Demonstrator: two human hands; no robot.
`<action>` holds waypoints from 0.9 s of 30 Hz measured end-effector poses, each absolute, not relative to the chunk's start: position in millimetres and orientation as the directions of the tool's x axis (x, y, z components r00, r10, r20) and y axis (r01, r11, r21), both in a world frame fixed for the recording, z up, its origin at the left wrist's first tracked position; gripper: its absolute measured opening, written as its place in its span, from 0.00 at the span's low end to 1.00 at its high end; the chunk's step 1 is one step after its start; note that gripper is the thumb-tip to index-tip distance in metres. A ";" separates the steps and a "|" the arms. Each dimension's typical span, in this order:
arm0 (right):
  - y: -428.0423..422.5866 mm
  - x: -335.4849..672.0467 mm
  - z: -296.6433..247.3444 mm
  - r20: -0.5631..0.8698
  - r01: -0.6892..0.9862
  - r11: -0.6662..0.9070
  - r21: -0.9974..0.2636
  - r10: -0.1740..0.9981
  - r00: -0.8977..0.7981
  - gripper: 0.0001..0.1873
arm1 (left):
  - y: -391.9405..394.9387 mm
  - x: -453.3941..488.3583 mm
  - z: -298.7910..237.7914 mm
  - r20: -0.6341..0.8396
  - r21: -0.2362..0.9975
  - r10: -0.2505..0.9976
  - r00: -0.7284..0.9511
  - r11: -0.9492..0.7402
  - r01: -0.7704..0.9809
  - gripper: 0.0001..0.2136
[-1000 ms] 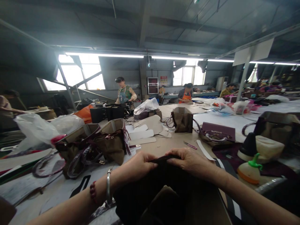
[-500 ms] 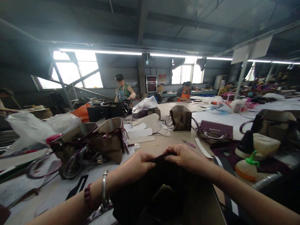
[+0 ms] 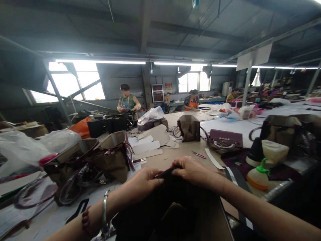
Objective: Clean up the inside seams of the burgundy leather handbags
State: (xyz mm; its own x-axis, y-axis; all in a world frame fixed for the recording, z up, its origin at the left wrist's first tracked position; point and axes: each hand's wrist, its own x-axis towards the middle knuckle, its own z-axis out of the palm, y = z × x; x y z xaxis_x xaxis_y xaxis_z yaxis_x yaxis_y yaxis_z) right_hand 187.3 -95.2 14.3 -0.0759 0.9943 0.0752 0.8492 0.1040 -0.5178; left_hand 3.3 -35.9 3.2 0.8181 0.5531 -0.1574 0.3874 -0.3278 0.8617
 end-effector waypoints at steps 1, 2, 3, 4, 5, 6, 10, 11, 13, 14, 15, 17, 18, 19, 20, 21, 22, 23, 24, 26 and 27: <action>-95.3 187.4 13.9 0.077 0.846 0.107 -0.522 0.994 -0.078 0.11 | -35.5 4.0 4.1 -0.163 0.861 0.540 0.826 -0.330 0.386 0.16; -95.4 187.4 13.5 0.079 0.843 0.111 -0.526 0.994 -0.081 0.11 | -34.9 5.0 5.0 -0.174 0.858 0.529 0.831 -0.333 0.392 0.16; -95.4 187.2 12.9 0.080 0.840 0.116 -0.530 0.993 -0.087 0.11 | -33.9 6.2 5.8 -0.185 0.850 0.522 0.832 -0.340 0.403 0.17; -95.3 187.0 12.2 0.079 0.837 0.123 -0.534 0.992 -0.095 0.11 | -32.8 7.6 6.6 -0.191 0.836 0.521 0.832 -0.358 0.416 0.17; -95.0 186.7 11.4 0.078 0.833 0.130 -0.537 0.991 -0.105 0.11 | -31.7 9.1 7.4 -0.190 0.815 0.521 0.832 -0.388 0.430 0.17; -94.5 186.5 10.4 0.076 0.830 0.138 -0.541 0.990 -0.115 0.11 | -30.7 10.7 8.4 -0.180 0.789 0.522 0.834 -0.429 0.439 0.17; -94.2 186.8 8.3 0.090 0.818 0.178 -0.546 0.984 -0.154 0.10 | -30.6 16.5 12.9 -0.065 0.661 0.520 0.852 -0.616 0.427 0.15; -95.6 186.8 8.7 0.101 0.818 0.185 -0.545 0.983 -0.155 0.10 | -31.4 17.4 13.6 -0.039 0.640 0.521 0.853 -0.643 0.421 0.15; -101.2 186.2 10.6 0.123 0.831 0.166 -0.531 0.985 -0.118 0.13 | -33.3 18.7 13.6 -0.008 0.627 0.531 0.847 -0.658 0.418 0.14; -105.3 185.5 12.0 0.129 0.849 0.136 -0.510 0.988 -0.081 0.17 | -34.2 19.1 12.9 -0.007 0.633 0.539 0.842 -0.650 0.421 0.14; -110.0 184.5 13.4 0.133 0.876 0.096 -0.473 0.990 -0.037 0.21 | -34.9 19.4 11.8 -0.011 0.644 0.545 0.838 -0.638 0.423 0.14; -120.0 182.2 16.1 0.128 0.935 0.016 -0.354 0.991 0.032 0.21 | -36.1 20.3 9.3 -0.028 0.662 0.556 0.830 -0.612 0.432 0.14; -124.7 181.2 17.0 0.123 0.958 -0.011 -0.288 0.991 0.049 0.18 | -36.5 20.9 8.2 -0.036 0.669 0.563 0.826 -0.600 0.438 0.14; -128.7 180.6 17.7 0.119 0.973 -0.027 -0.228 0.991 0.056 0.17 | -36.9 21.6 7.3 -0.040 0.674 0.569 0.821 -0.592 0.442 0.14; -131.9 180.5 17.9 0.116 0.983 -0.036 -0.181 0.992 0.058 0.16 | -37.2 22.4 6.6 -0.038 0.677 0.576 0.816 -0.586 0.445 0.14; -134.3 180.9 17.8 0.112 0.987 -0.040 -0.156 0.992 0.058 0.17 | -37.3 23.2 6.0 -0.033 0.679 0.583 0.812 -0.583 0.446 0.13; -135.8 181.8 17.3 0.108 0.988 -0.036 -0.150 0.993 0.053 0.17 | -37.3 24.1 5.4 -0.026 0.680 0.591 0.806 -0.581 0.447 0.13; -136.6 183.1 16.6 0.107 0.987 -0.029 -0.159 0.993 0.047 0.17 | -37.2 25.0 4.7 -0.018 0.677 0.598 0.801 -0.582 0.450 0.13; -136.9 184.7 15.8 0.106 0.985 -0.020 -0.174 0.994 0.038 0.16 | -37.0 26.0 3.9 -0.013 0.674 0.604 0.797 -0.583 0.454 0.13; -136.6 188.0 14.2 0.110 0.981 -0.010 -0.192 0.993 0.032 0.15 | -36.8 27.9 2.4 -0.017 0.689 0.598 0.801 -0.574 0.443 0.12; -136.3 189.4 13.5 0.115 0.983 -0.009 -0.185 0.993 0.031 0.15 | -36.8 28.9 2.0 -0.021 0.714 0.582 0.813 -0.560 0.420 0.12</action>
